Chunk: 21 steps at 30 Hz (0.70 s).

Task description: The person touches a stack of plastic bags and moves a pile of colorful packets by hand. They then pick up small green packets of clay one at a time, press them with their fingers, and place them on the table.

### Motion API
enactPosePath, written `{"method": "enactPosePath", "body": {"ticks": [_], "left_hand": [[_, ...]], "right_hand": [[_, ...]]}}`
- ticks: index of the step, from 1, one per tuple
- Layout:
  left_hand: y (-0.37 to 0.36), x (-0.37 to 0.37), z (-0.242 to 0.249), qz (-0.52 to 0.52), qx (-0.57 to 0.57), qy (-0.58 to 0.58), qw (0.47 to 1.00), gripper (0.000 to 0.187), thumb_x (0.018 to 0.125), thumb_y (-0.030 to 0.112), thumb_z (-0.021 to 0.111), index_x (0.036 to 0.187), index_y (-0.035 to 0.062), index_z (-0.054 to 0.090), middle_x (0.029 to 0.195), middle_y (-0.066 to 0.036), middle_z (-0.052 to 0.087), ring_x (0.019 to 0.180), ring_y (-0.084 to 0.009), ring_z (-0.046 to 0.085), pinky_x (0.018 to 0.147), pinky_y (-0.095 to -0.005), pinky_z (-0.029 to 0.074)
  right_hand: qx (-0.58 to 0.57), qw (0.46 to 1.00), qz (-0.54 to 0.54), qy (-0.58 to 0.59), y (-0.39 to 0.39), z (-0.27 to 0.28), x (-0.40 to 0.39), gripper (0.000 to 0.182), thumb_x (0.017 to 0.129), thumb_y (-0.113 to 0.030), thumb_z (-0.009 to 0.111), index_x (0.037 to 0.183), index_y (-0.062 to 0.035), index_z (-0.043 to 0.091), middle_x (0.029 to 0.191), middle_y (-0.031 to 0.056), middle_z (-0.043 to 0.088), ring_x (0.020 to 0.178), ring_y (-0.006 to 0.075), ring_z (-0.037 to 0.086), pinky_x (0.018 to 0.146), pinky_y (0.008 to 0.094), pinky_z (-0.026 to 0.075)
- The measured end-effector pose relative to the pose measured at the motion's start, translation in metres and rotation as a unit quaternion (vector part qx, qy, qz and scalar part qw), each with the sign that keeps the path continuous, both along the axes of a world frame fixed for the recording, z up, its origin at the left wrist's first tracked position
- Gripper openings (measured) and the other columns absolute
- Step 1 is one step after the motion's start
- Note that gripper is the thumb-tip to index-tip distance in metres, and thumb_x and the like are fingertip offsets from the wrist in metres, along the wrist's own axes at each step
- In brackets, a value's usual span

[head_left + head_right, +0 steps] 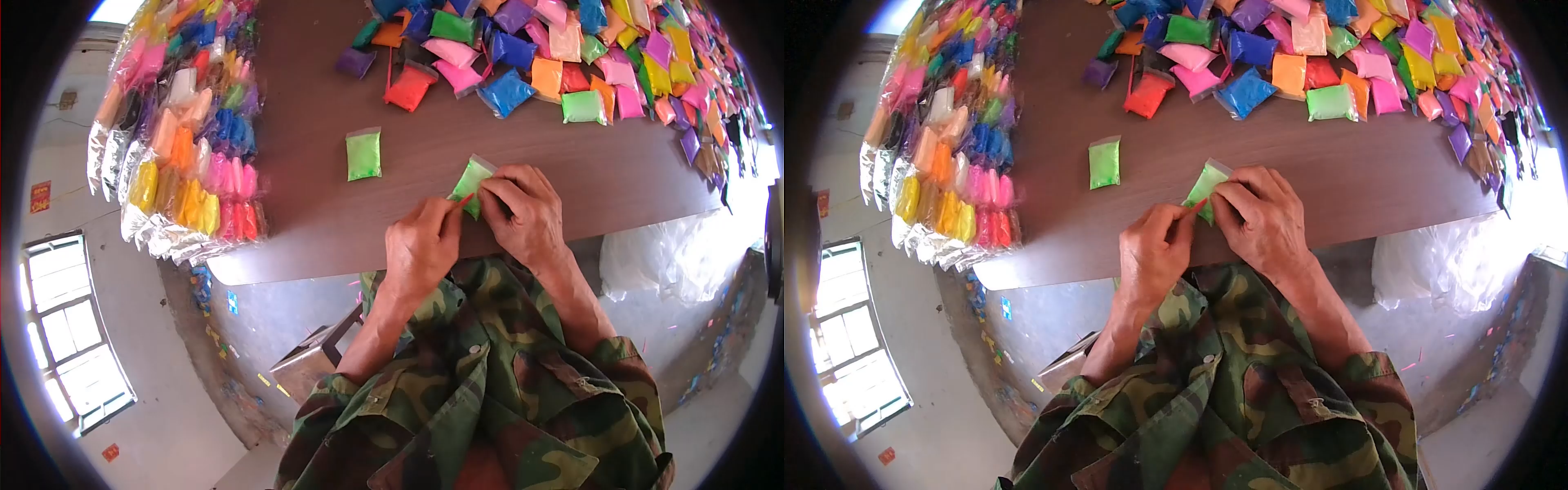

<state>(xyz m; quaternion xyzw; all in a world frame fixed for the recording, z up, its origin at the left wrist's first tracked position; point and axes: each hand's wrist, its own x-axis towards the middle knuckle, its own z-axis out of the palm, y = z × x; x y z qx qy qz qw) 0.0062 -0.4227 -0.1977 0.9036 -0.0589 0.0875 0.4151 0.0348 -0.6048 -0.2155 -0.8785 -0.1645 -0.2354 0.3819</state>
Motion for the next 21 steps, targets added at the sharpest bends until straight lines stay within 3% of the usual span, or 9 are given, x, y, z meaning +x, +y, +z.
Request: {"method": "enactPosePath", "body": {"ticks": [5, 6, 12, 19, 21], "left_hand": [[0.015, 0.008, -0.006, 0.045, 0.055, -0.001, 0.997, 0.007, 0.092, 0.003, 0.077, 0.093, 0.0016, 0.070, 0.078, -0.016, 0.070, 0.064, -0.0283, 0.069, 0.060, -0.0377, 0.053], [0.019, 0.011, -0.006, 0.044, 0.065, -0.021, 0.997, 0.007, 0.093, 0.003, 0.077, 0.093, 0.0013, 0.070, 0.077, -0.015, 0.070, 0.063, -0.0249, 0.069, 0.059, -0.0362, 0.053], [0.000, 0.000, -0.002, 0.012, -0.029, -0.007, 0.999, 0.007, 0.094, 0.004, 0.077, 0.093, 0.0012, 0.071, 0.077, -0.014, 0.072, 0.065, -0.0179, 0.070, 0.059, -0.0329, 0.053], [0.022, 0.007, -0.013, 0.085, 0.072, -0.011, 0.994, 0.006, 0.094, 0.005, 0.076, 0.093, 0.0022, 0.071, 0.078, -0.015, 0.072, 0.064, -0.0227, 0.071, 0.060, -0.0353, 0.054], [0.025, 0.006, -0.008, 0.081, 0.039, -0.015, 0.996, 0.005, 0.094, 0.004, 0.076, 0.093, 0.0025, 0.072, 0.075, -0.014, 0.071, 0.063, -0.0211, 0.070, 0.059, -0.0347, 0.054]], "right_hand": [[-0.003, 1.000, -0.005, 0.013, 0.001, 0.000, 0.000, 0.015, 0.079, -0.005, 0.085, 0.090, -0.0079, 0.076, 0.095, 0.0058, 0.069, 0.084, 0.0290, 0.069, 0.074, 0.0402, 0.057], [-0.003, 1.000, -0.008, 0.017, 0.002, 0.000, 0.000, 0.014, 0.079, -0.004, 0.085, 0.091, -0.0069, 0.077, 0.095, 0.0067, 0.070, 0.085, 0.0293, 0.070, 0.075, 0.0402, 0.057], [0.002, 1.000, -0.010, 0.008, 0.001, -0.002, 0.000, 0.016, 0.079, -0.009, 0.086, 0.088, -0.0106, 0.073, 0.092, 0.0035, 0.066, 0.081, 0.0288, 0.067, 0.072, 0.0409, 0.055], [0.001, 1.000, -0.009, 0.015, 0.001, -0.001, 0.001, 0.016, 0.079, -0.008, 0.087, 0.089, -0.0095, 0.074, 0.093, 0.0046, 0.067, 0.083, 0.0290, 0.068, 0.073, 0.0412, 0.056], [-0.001, 1.000, -0.009, 0.029, 0.001, -0.001, 0.000, 0.016, 0.079, -0.006, 0.087, 0.090, -0.0070, 0.076, 0.094, 0.0071, 0.069, 0.085, 0.0297, 0.070, 0.075, 0.0411, 0.057]]}}
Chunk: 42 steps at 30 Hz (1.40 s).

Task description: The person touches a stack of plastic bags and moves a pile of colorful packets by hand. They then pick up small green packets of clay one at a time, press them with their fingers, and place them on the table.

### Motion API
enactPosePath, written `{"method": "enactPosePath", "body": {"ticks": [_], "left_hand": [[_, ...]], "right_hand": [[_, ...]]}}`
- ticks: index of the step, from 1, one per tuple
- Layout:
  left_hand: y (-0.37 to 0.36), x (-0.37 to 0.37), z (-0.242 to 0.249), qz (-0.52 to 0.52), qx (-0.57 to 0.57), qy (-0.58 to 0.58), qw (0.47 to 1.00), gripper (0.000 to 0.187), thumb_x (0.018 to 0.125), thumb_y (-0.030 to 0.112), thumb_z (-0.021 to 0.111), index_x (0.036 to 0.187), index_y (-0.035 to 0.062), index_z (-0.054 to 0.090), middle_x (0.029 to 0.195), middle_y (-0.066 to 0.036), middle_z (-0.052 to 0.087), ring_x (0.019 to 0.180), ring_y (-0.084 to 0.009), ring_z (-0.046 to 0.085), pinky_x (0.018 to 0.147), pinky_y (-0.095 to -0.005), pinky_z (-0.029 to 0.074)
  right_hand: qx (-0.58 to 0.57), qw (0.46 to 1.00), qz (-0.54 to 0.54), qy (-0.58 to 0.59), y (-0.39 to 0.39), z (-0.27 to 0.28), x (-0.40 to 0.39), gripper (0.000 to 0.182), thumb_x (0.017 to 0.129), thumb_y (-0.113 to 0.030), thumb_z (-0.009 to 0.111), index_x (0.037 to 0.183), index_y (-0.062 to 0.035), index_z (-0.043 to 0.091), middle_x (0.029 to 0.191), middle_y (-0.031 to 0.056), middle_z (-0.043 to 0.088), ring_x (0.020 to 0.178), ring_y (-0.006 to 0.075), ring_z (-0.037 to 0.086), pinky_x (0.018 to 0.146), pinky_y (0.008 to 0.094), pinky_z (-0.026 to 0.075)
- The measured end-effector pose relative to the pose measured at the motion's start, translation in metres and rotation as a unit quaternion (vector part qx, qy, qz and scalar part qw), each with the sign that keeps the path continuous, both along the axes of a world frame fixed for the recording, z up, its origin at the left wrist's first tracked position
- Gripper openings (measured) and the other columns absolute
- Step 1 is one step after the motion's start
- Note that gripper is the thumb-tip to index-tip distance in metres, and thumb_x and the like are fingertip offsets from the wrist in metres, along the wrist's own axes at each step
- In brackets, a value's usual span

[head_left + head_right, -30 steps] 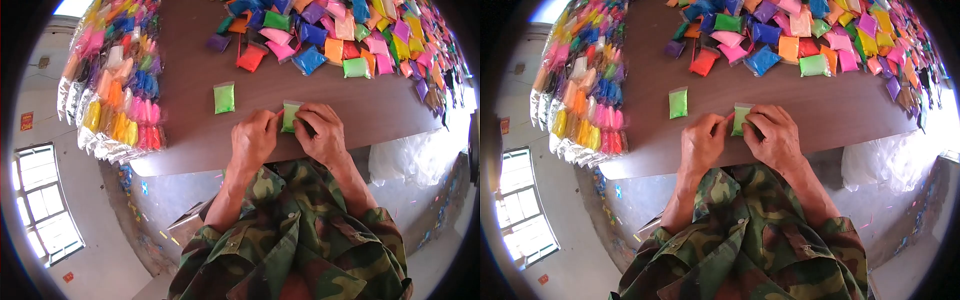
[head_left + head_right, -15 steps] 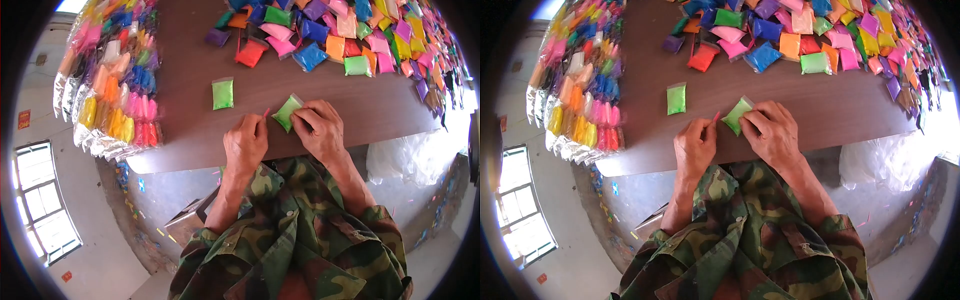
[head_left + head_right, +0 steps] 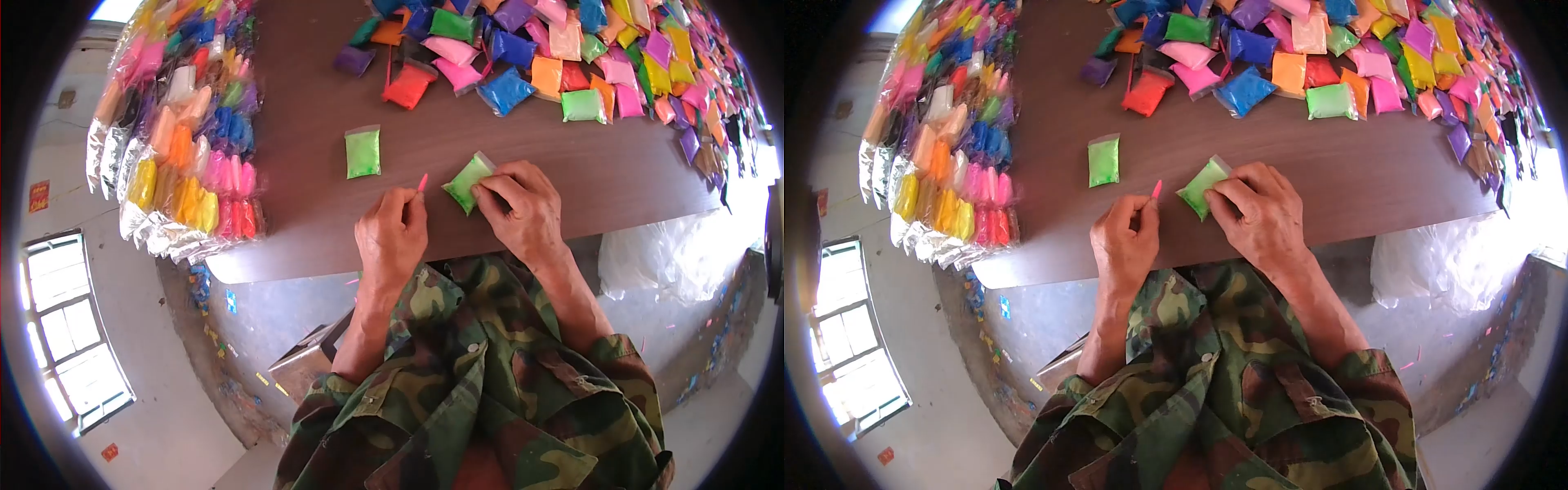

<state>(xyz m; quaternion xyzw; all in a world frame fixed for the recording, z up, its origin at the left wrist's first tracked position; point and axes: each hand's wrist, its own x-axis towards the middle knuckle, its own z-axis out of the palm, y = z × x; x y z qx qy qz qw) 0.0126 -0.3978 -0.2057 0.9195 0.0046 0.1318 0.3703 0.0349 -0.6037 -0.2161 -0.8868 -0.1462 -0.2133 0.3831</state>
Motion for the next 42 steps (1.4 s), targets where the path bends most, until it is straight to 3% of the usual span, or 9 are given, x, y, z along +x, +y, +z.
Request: {"method": "enactPosePath", "body": {"ticks": [3, 11, 17, 23, 26, 29, 36, 40, 42], "left_hand": [[-0.015, -0.009, 0.002, -0.051, -0.045, -0.023, 0.997, 0.006, 0.093, 0.003, 0.077, 0.093, 0.0022, 0.072, 0.072, -0.012, 0.069, 0.063, -0.0187, 0.070, 0.059, -0.0337, 0.053], [-0.003, -0.007, -0.001, 0.018, 0.023, 0.014, 0.999, 0.005, 0.091, 0.005, 0.077, 0.092, 0.0032, 0.072, 0.078, -0.016, 0.073, 0.065, -0.0300, 0.072, 0.060, -0.0381, 0.055], [-0.032, -0.018, 0.005, -0.082, -0.012, 0.005, 0.997, 0.006, 0.092, 0.006, 0.076, 0.093, 0.0035, 0.071, 0.078, -0.016, 0.071, 0.067, -0.0300, 0.072, 0.061, -0.0392, 0.054], [-0.002, -0.013, -0.005, -0.006, 0.074, 0.009, 0.997, 0.007, 0.092, 0.005, 0.077, 0.093, 0.0024, 0.071, 0.079, -0.016, 0.072, 0.066, -0.0301, 0.071, 0.061, -0.0389, 0.054], [-0.004, -0.013, 0.004, -0.003, -0.009, 0.026, 1.000, 0.006, 0.092, 0.005, 0.077, 0.093, 0.0030, 0.071, 0.079, -0.016, 0.072, 0.065, -0.0302, 0.071, 0.060, -0.0389, 0.054], [-0.023, -0.019, 0.005, -0.077, -0.062, 0.025, 0.995, 0.009, 0.091, 0.008, 0.076, 0.089, 0.0078, 0.067, 0.079, -0.014, 0.071, 0.069, -0.0394, 0.070, 0.060, -0.0475, 0.054], [-0.002, -0.015, 0.008, -0.026, 0.052, -0.035, 0.998, 0.010, 0.090, 0.006, 0.076, 0.086, 0.0078, 0.068, 0.080, -0.013, 0.071, 0.068, -0.0373, 0.069, 0.060, -0.0471, 0.053], [-0.016, -0.018, 0.019, -0.061, -0.062, 0.008, 0.996, 0.007, 0.091, 0.003, 0.077, 0.091, 0.0038, 0.070, 0.079, -0.014, 0.071, 0.066, -0.0298, 0.070, 0.061, -0.0392, 0.053], [-0.020, -0.016, 0.009, -0.072, 0.006, -0.004, 0.997, 0.008, 0.092, 0.007, 0.076, 0.090, 0.0064, 0.069, 0.081, -0.013, 0.071, 0.068, -0.0345, 0.070, 0.062, -0.0442, 0.053]], "right_hand": [[0.006, 1.000, -0.004, -0.018, 0.001, -0.002, 0.001, 0.016, 0.080, -0.010, 0.087, 0.088, -0.0108, 0.074, 0.093, 0.0035, 0.067, 0.082, 0.0284, 0.068, 0.072, 0.0412, 0.056], [0.001, 1.000, -0.002, -0.019, 0.001, -0.004, 0.001, 0.015, 0.081, -0.011, 0.087, 0.090, -0.0096, 0.076, 0.093, 0.0044, 0.068, 0.083, 0.0287, 0.069, 0.074, 0.0416, 0.056], [0.005, 1.000, -0.001, -0.012, 0.000, -0.004, 0.000, 0.014, 0.081, -0.011, 0.087, 0.090, -0.0094, 0.077, 0.093, 0.0050, 0.069, 0.083, 0.0285, 0.069, 0.074, 0.0418, 0.055], [0.010, 1.000, -0.005, -0.007, 0.001, -0.002, 0.000, 0.014, 0.081, -0.011, 0.087, 0.088, -0.0098, 0.075, 0.090, 0.0050, 0.068, 0.083, 0.0286, 0.069, 0.073, 0.0417, 0.055], [0.007, 1.000, -0.007, -0.004, 0.004, -0.002, -0.001, 0.015, 0.080, -0.012, 0.087, 0.086, -0.0103, 0.073, 0.089, 0.0050, 0.067, 0.082, 0.0291, 0.068, 0.072, 0.0423, 0.055], [0.007, 1.000, -0.007, -0.020, 0.001, -0.005, 0.002, 0.016, 0.080, -0.012, 0.087, 0.085, -0.0110, 0.072, 0.088, 0.0048, 0.066, 0.080, 0.0297, 0.067, 0.071, 0.0431, 0.054], [0.005, 1.000, -0.004, -0.017, -0.001, -0.003, 0.002, 0.016, 0.081, -0.012, 0.086, 0.087, -0.0117, 0.071, 0.086, 0.0044, 0.064, 0.079, 0.0301, 0.065, 0.071, 0.0434, 0.053], [0.007, 1.000, -0.003, -0.006, 0.000, 0.000, -0.001, 0.015, 0.082, -0.013, 0.086, 0.084, -0.0109, 0.071, 0.085, 0.0044, 0.064, 0.079, 0.0293, 0.065, 0.071, 0.0431, 0.052], [0.008, 1.000, -0.004, -0.009, 0.000, 0.000, 0.000, 0.015, 0.082, -0.013, 0.086, 0.084, -0.0106, 0.071, 0.085, 0.0044, 0.064, 0.079, 0.0292, 0.065, 0.071, 0.0432, 0.052]]}}
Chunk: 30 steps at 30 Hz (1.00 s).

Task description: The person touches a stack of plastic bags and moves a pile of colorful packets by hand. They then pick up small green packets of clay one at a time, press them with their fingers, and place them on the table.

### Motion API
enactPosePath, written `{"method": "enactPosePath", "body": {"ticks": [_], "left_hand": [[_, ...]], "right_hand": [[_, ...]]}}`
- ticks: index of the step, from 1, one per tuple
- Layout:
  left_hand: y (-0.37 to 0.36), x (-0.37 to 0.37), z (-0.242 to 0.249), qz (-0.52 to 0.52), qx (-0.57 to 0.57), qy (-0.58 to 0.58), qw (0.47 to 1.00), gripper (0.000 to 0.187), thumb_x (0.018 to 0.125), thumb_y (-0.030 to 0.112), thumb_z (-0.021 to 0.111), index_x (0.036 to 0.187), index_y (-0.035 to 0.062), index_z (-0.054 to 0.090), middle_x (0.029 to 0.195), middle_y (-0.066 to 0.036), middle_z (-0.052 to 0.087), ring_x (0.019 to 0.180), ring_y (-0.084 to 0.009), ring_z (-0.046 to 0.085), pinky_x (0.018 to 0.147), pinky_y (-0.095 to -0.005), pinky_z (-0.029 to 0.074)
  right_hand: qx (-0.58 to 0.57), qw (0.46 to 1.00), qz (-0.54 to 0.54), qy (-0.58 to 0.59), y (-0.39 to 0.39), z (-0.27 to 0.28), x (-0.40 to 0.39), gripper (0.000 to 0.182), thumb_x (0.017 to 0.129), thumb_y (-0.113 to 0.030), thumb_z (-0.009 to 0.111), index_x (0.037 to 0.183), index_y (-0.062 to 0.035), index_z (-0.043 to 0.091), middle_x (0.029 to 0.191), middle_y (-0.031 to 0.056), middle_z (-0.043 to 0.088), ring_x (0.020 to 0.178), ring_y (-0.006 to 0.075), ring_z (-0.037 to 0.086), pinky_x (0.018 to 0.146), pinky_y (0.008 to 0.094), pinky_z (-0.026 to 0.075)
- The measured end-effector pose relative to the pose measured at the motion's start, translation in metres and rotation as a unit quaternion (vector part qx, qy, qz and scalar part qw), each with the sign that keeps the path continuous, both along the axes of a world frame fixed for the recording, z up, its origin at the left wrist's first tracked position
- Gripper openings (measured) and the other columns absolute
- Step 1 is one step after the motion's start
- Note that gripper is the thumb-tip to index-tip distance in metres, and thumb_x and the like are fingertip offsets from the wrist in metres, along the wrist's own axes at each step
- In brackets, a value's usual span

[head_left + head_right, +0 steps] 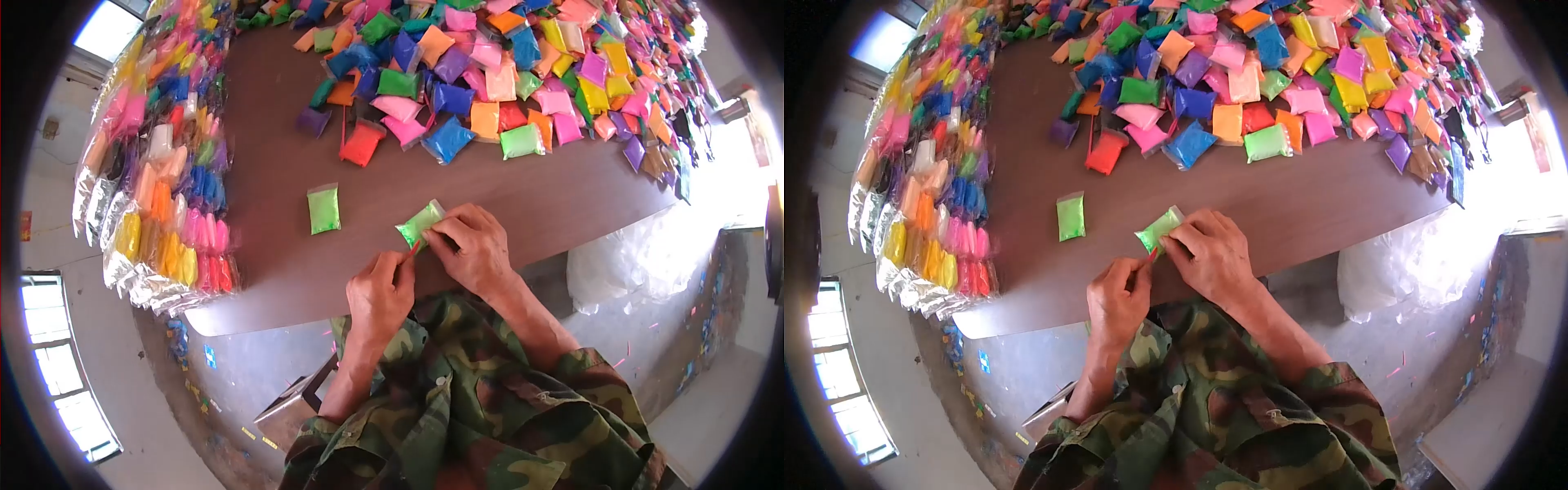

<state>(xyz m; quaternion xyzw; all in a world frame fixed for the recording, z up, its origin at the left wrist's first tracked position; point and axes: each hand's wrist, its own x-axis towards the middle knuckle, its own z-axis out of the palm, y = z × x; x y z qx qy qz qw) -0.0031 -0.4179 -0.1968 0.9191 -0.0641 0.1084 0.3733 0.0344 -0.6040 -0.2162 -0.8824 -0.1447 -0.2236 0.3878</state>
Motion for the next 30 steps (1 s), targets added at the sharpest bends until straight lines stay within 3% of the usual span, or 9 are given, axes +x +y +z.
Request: {"method": "enactPosePath", "body": {"ticks": [4, 7, 10, 16, 19, 22, 23, 30], "left_hand": [[0.008, 0.001, 0.001, 0.010, 0.089, -0.037, 0.995, 0.009, 0.093, 0.011, 0.076, 0.090, 0.0073, 0.069, 0.081, -0.013, 0.071, 0.069, -0.0370, 0.070, 0.062, -0.0464, 0.054], [0.020, 0.002, 0.004, 0.029, 0.067, -0.023, 0.997, 0.004, 0.093, 0.006, 0.077, 0.093, 0.0040, 0.073, 0.081, -0.015, 0.072, 0.065, -0.0296, 0.070, 0.061, -0.0384, 0.053], [0.010, 0.007, 0.018, 0.033, -0.009, 0.003, 0.999, 0.005, 0.092, 0.006, 0.078, 0.094, 0.0037, 0.074, 0.081, -0.015, 0.072, 0.064, -0.0287, 0.069, 0.061, -0.0382, 0.054], [0.010, 0.027, -0.006, 0.007, 0.015, -0.037, 0.999, 0.006, 0.092, 0.005, 0.079, 0.094, 0.0022, 0.074, 0.078, -0.013, 0.071, 0.063, -0.0227, 0.068, 0.060, -0.0343, 0.052], [0.020, 0.028, -0.001, 0.045, 0.062, 0.002, 0.997, 0.005, 0.092, 0.012, 0.078, 0.093, 0.0097, 0.074, 0.081, -0.011, 0.072, 0.070, -0.0346, 0.071, 0.062, -0.0435, 0.055], [0.010, 0.027, 0.015, 0.021, -0.013, -0.019, 1.000, 0.006, 0.091, 0.006, 0.078, 0.094, 0.0022, 0.074, 0.079, -0.014, 0.072, 0.065, -0.0257, 0.069, 0.062, -0.0369, 0.053], [0.006, 0.026, 0.018, 0.003, -0.019, -0.023, 1.000, 0.007, 0.091, 0.007, 0.078, 0.092, 0.0027, 0.073, 0.079, -0.015, 0.072, 0.066, -0.0302, 0.069, 0.062, -0.0399, 0.053], [0.021, 0.036, 0.002, 0.009, 0.056, -0.001, 0.998, 0.007, 0.093, 0.013, 0.073, 0.089, 0.0086, 0.070, 0.082, -0.013, 0.072, 0.072, -0.0392, 0.069, 0.062, -0.0480, 0.053]], "right_hand": [[0.003, 1.000, -0.002, -0.008, -0.001, -0.003, -0.001, 0.015, 0.082, -0.013, 0.086, 0.085, -0.0104, 0.071, 0.085, 0.0045, 0.064, 0.079, 0.0290, 0.066, 0.071, 0.0432, 0.052], [-0.002, 1.000, 0.002, -0.003, 0.000, -0.003, 0.000, 0.016, 0.082, -0.013, 0.086, 0.087, -0.0106, 0.071, 0.085, 0.0044, 0.064, 0.080, 0.0285, 0.066, 0.072, 0.0428, 0.053], [-0.007, 1.000, 0.009, -0.006, -0.002, -0.004, -0.001, 0.016, 0.082, -0.013, 0.086, 0.091, -0.0111, 0.072, 0.087, 0.0036, 0.065, 0.082, 0.0280, 0.066, 0.074, 0.0423, 0.053], [-0.030, 0.999, 0.021, -0.017, -0.004, 0.001, -0.001, 0.019, 0.083, -0.012, 0.085, 0.099, -0.0127, 0.077, 0.094, 0.0015, 0.067, 0.085, 0.0267, 0.066, 0.076, 0.0407, 0.054], [-0.050, 0.998, 0.025, -0.011, -0.005, 0.003, -0.002, 0.021, 0.082, -0.010, 0.086, 0.101, -0.0121, 0.079, 0.098, 0.0019, 0.069, 0.085, 0.0265, 0.067, 0.076, 0.0396, 0.055], [-0.045, 0.999, 0.024, -0.014, -0.003, -0.001, -0.003, 0.021, 0.081, -0.011, 0.086, 0.101, -0.0129, 0.079, 0.100, 0.0012, 0.068, 0.085, 0.0263, 0.067, 0.076, 0.0401, 0.055], [-0.042, 0.999, 0.022, -0.016, -0.002, -0.002, -0.002, 0.020, 0.081, -0.011, 0.086, 0.100, -0.0138, 0.078, 0.100, 0.0005, 0.068, 0.085, 0.0258, 0.066, 0.076, 0.0401, 0.054], [-0.052, 0.998, 0.032, -0.013, -0.002, -0.004, -0.003, 0.021, 0.081, -0.010, 0.085, 0.100, -0.0143, 0.078, 0.100, 0.0005, 0.067, 0.087, 0.0255, 0.066, 0.076, 0.0403, 0.053]]}}
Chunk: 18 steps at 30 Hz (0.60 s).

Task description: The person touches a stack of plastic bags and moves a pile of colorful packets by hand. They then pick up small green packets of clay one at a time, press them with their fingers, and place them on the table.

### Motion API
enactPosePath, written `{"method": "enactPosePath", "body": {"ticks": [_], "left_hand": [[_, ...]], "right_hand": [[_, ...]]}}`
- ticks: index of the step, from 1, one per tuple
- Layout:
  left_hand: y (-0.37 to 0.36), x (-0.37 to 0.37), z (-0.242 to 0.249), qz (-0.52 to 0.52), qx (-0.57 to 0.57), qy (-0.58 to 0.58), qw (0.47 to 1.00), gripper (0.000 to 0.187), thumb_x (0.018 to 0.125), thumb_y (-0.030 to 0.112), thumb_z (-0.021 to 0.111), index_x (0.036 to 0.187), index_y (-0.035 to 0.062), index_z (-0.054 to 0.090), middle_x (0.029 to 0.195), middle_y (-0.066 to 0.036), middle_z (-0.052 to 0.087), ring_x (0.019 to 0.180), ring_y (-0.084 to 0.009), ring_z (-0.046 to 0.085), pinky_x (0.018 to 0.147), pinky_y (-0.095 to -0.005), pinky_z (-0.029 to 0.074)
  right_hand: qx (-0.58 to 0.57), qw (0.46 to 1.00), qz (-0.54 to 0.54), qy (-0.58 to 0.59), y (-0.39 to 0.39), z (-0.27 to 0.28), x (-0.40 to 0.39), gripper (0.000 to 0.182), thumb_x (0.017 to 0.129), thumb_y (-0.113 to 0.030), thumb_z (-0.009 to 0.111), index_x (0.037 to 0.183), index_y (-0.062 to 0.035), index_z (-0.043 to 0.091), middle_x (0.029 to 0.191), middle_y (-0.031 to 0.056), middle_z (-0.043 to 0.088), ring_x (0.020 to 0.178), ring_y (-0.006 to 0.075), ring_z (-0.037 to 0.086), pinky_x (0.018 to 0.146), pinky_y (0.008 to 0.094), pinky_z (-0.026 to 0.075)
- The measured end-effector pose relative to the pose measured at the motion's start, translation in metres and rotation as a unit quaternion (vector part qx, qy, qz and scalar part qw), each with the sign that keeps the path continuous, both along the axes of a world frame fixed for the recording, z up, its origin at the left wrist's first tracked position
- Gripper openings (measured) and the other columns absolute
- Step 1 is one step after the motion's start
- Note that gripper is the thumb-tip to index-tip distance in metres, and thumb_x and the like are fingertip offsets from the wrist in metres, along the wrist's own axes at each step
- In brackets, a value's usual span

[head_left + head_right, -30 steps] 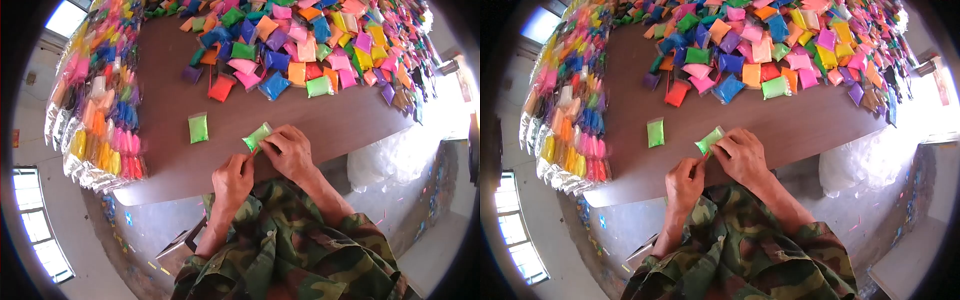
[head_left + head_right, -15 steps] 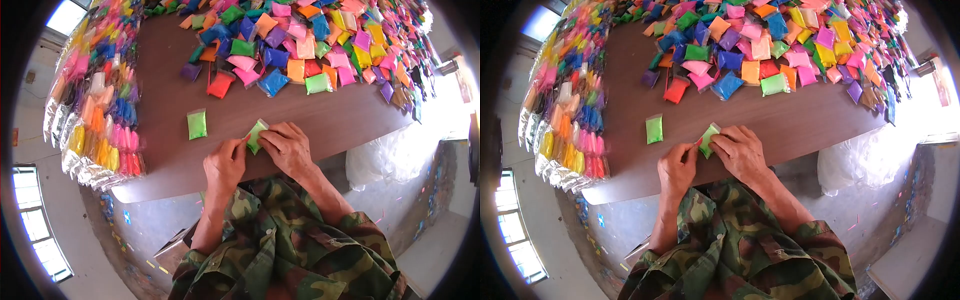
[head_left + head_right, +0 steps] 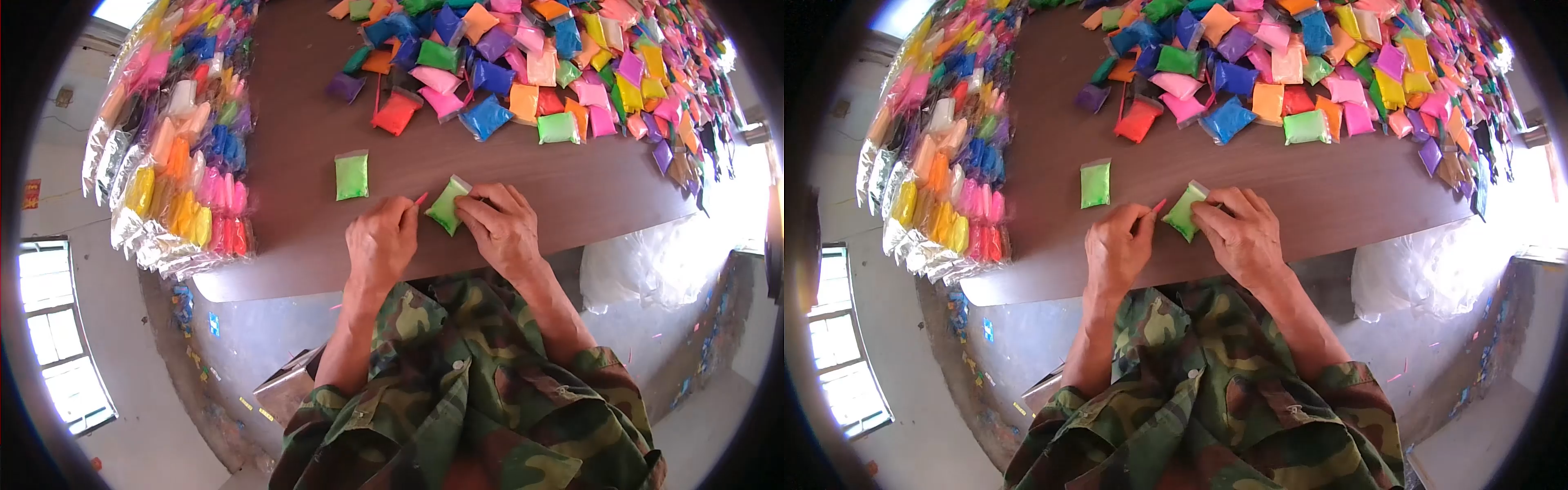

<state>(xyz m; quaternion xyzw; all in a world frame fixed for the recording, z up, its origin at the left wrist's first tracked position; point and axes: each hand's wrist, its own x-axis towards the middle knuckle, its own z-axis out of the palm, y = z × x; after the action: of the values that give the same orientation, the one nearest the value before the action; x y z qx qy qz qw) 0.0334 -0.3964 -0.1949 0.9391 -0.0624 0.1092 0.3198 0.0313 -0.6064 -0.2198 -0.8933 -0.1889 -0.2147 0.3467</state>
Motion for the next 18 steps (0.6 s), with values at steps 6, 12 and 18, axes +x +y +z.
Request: {"method": "enactPosePath", "body": {"ticks": [6, 12, 18], "left_hand": [[-0.020, -0.005, 0.015, -0.043, -0.090, 0.029, 0.995, 0.005, 0.093, 0.012, 0.074, 0.090, 0.0089, 0.071, 0.081, -0.013, 0.072, 0.071, -0.0394, 0.069, 0.062, -0.0478, 0.053], [-0.007, 0.004, 0.005, -0.020, -0.019, 0.026, 0.999, 0.006, 0.093, 0.013, 0.073, 0.090, 0.0083, 0.071, 0.085, -0.013, 0.073, 0.074, -0.0385, 0.070, 0.066, -0.0487, 0.053], [-0.013, -0.002, 0.015, -0.052, -0.100, 0.021, 0.993, 0.006, 0.093, 0.012, 0.073, 0.090, 0.0069, 0.071, 0.082, -0.013, 0.072, 0.075, -0.0375, 0.070, 0.065, -0.0476, 0.053]], "right_hand": [[-0.010, 1.000, 0.011, -0.005, -0.004, 0.003, 0.003, 0.022, 0.080, -0.010, 0.083, 0.100, -0.0134, 0.076, 0.102, 0.0000, 0.068, 0.088, 0.0250, 0.066, 0.076, 0.0400, 0.052], [0.000, 1.000, 0.011, -0.001, -0.002, 0.005, 0.001, 0.018, 0.083, -0.010, 0.082, 0.101, -0.0134, 0.076, 0.102, -0.0010, 0.068, 0.087, 0.0244, 0.065, 0.076, 0.0396, 0.052], [-0.003, 1.000, 0.016, -0.003, -0.003, 0.008, 0.002, 0.019, 0.082, -0.008, 0.083, 0.100, -0.0107, 0.078, 0.102, 0.0010, 0.070, 0.083, 0.0255, 0.066, 0.075, 0.0389, 0.053]]}}
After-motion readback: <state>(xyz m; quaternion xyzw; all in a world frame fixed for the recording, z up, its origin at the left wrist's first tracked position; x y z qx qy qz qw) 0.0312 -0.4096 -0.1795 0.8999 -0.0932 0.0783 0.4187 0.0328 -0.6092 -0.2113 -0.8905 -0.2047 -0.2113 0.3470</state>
